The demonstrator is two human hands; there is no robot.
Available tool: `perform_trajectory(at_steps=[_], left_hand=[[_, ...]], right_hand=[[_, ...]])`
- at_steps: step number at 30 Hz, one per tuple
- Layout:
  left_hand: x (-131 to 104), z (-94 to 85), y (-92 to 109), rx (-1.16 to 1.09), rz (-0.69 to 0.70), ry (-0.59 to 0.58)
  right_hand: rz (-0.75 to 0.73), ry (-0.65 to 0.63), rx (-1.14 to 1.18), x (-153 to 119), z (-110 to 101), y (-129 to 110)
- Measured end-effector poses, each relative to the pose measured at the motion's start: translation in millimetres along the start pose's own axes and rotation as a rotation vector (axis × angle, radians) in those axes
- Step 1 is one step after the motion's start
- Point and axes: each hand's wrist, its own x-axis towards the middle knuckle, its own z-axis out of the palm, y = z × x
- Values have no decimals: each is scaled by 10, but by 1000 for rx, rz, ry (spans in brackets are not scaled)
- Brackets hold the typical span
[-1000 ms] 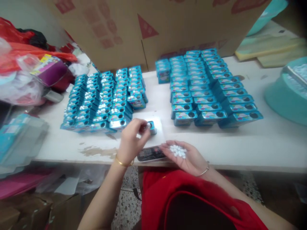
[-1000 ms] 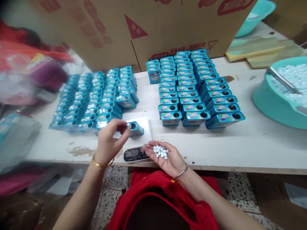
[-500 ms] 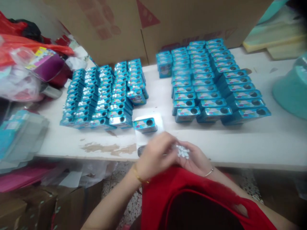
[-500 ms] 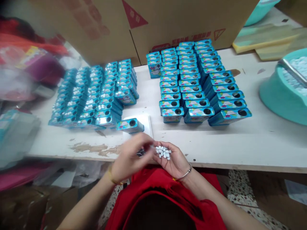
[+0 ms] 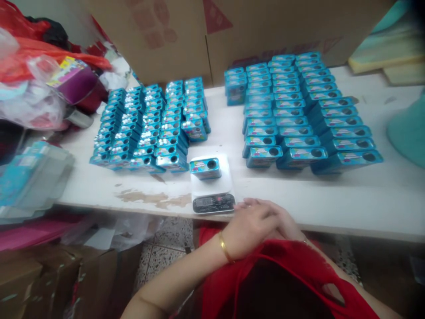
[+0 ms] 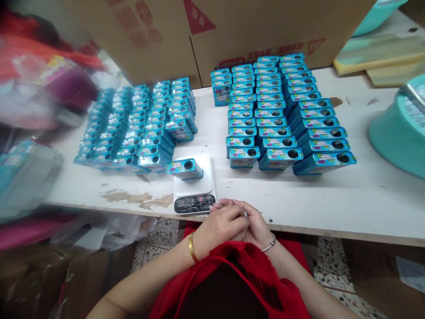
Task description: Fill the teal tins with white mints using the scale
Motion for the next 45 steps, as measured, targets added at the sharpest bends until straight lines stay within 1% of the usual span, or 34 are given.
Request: perform_trajectory(at_steps=[4,6,8,10,12,14,15,17,19,21,24,26,29,32,33,35,36,37,38,40,42,43,44,45], left_hand=[[-10,-10,39,-85,-55,31],[-13,-83,32,-173,-59,72],[-20,-233,-13,-274,-52,150],[-34,-454,-97,-327,-100,267],[-53,-700,-211,-315,-195,398],[-75,-913,-343,-268,-285,507],[-85,-993,-411,-247,-324,547],[-99,-1086,-548,-224,-389,609],[-107,-1107,-675,-227,-446,634],[-107,-1096,-772,-249,-489,630],[-93,-1085,-814,-276,-510,631],[-74,-1083,-755,-273,-479,623],[-47,-1019,-556,-238,-337,521],[-46,-834,-314,-222,-199,401],[-55,-758,-249,-226,-156,346],[-90,-633,-174,-210,-72,205],[-119,-602,-173,-179,-48,164],[-156,-599,-197,-138,-51,168],[-203,-627,-245,-90,-87,219],[-315,-761,-397,11,-230,425],[-432,-945,-577,121,-370,624],[-484,-1031,-659,174,-415,682],[-528,-1099,-729,222,-442,710],[-562,-1145,-785,262,-452,711]], right_hand=[[64,4,65,6,13,-6],[101,22,99,3,28,-23],[126,50,152,0,49,-43],[113,86,206,1,76,-60],[84,117,226,6,105,-71],[84,131,215,12,131,-78],[91,134,210,14,142,-81],[93,135,210,16,156,-86],[85,131,213,15,158,-91],[73,126,215,13,154,-96],[67,120,215,18,152,-101],[81,116,212,31,162,-102],[114,89,213,70,190,-95],[156,38,234,115,207,-76],[173,19,251,127,207,-67],[202,-18,292,141,199,-49],[215,-26,304,143,194,-42],[226,-26,302,140,187,-37],[235,-17,287,134,180,-36],[235,17,239,113,160,-47],[205,40,199,87,129,-74],[181,48,193,73,108,-91],[151,56,195,60,82,-109],[119,65,200,48,54,-126]])
